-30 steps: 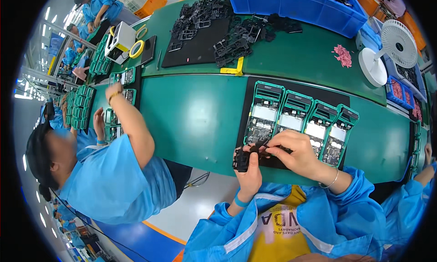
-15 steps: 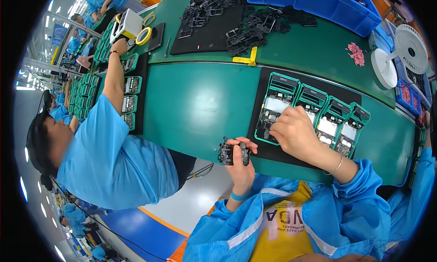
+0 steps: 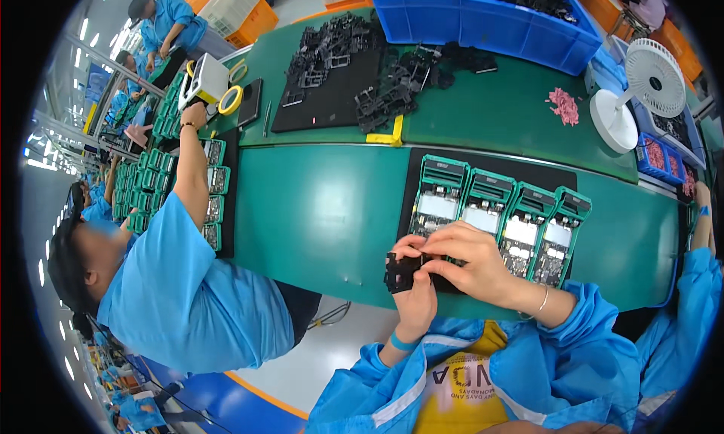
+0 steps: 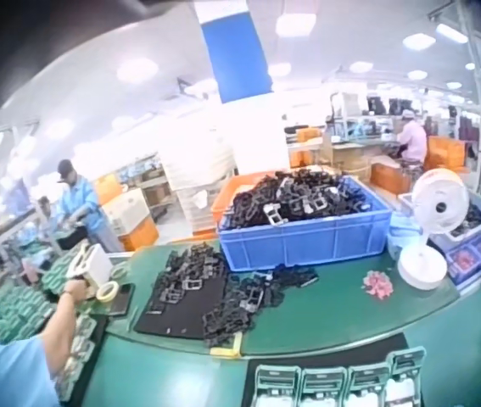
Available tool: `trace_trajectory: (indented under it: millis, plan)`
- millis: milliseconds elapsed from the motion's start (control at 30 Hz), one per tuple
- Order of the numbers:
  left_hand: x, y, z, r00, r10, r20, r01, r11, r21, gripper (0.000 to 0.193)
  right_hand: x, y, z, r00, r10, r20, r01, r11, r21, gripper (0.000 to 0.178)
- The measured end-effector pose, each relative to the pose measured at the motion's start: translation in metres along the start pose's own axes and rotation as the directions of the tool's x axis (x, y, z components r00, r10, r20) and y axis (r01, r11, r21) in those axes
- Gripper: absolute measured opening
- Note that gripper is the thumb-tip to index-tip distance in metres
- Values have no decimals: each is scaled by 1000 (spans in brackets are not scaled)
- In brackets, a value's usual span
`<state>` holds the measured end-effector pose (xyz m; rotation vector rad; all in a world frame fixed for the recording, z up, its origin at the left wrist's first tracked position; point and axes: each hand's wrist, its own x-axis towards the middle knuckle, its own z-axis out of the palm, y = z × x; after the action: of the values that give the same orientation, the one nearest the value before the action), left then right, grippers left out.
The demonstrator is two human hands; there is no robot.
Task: Assembling small electronic components onto circuit boards on an industrial assembly line.
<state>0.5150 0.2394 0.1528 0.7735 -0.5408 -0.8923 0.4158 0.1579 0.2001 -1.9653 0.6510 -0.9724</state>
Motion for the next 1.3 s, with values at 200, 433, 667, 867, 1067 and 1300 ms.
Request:
trace_trajectory:
  millis: [200,433,667,867,1067,1300]
  plan:
    - [13,-2,12,985,-59,162,50,997,60,48,-1,1,-18,988,-76,-133,66,995,-76,28]
    - [6,-12,20,968,-213,133,226,970,-88,76,-3,-1,-26,992,-111,-62,96,973,-208,33]
    - [10,-12,20,961,-228,155,241,968,-71,66,-7,-4,-22,967,-243,-79,193,897,-397,17]
    - [8,-8,15,951,-257,174,259,966,9,71,-1,0,-31,992,-117,-56,98,958,-268,19]
    - [17,3,15,899,-407,163,435,876,-208,27,-9,0,-42,993,114,30,-117,983,145,18]
    - [25,26,16,921,-327,213,194,857,478,26,-7,-2,-75,901,296,317,-383,886,262,19]
